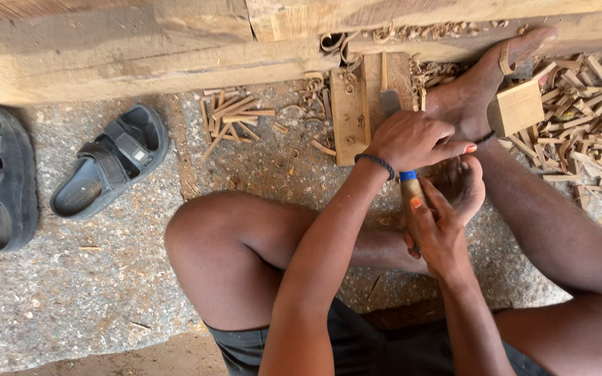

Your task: The person carves a piece of wood using a chisel while sitting on the floor. They use their hands to guide the tool and their feet to hold the wood in place while removing wood shavings.

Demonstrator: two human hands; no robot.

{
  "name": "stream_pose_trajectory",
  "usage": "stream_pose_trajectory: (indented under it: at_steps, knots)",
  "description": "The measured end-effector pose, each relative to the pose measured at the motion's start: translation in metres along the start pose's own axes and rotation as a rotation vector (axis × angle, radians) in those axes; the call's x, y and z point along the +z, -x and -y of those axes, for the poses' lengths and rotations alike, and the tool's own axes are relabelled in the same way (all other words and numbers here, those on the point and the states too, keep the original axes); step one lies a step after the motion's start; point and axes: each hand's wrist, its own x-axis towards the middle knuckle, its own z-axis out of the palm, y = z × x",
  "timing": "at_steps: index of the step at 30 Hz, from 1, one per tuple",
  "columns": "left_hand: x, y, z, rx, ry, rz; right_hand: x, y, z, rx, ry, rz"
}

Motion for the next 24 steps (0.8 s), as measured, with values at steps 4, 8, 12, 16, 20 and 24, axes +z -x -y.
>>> stream_pose_trajectory:
  at_steps: [4,8,12,16,20,24]
  knots:
    - [-0.006,-0.003,0.002,-0.014,0.007,0.016,0.002,-0.01,-0.008,-0.368,0.237,-0.013]
    - [-0.01,-0.005,0.005,-0.013,0.019,-0.009,0.008,-0.009,0.004,-0.182,0.206,-0.026]
    - [-0.013,-0.011,0.01,-0.044,0.003,0.076,0.021,-0.007,0.023,-0.012,0.06,-0.063]
    - [-0.016,-0.028,0.027,-0.065,0.006,0.059,0.025,-0.028,0.041,-0.055,0.031,-0.039]
    - [-0.012,-0.047,0.05,0.027,-0.082,-0.073,0.028,-0.049,0.052,-0.008,0.022,-0.037]
    - [0.002,-0.056,0.055,-0.068,-0.117,0.096,0.029,-0.058,0.047,0.029,0.039,-0.038]
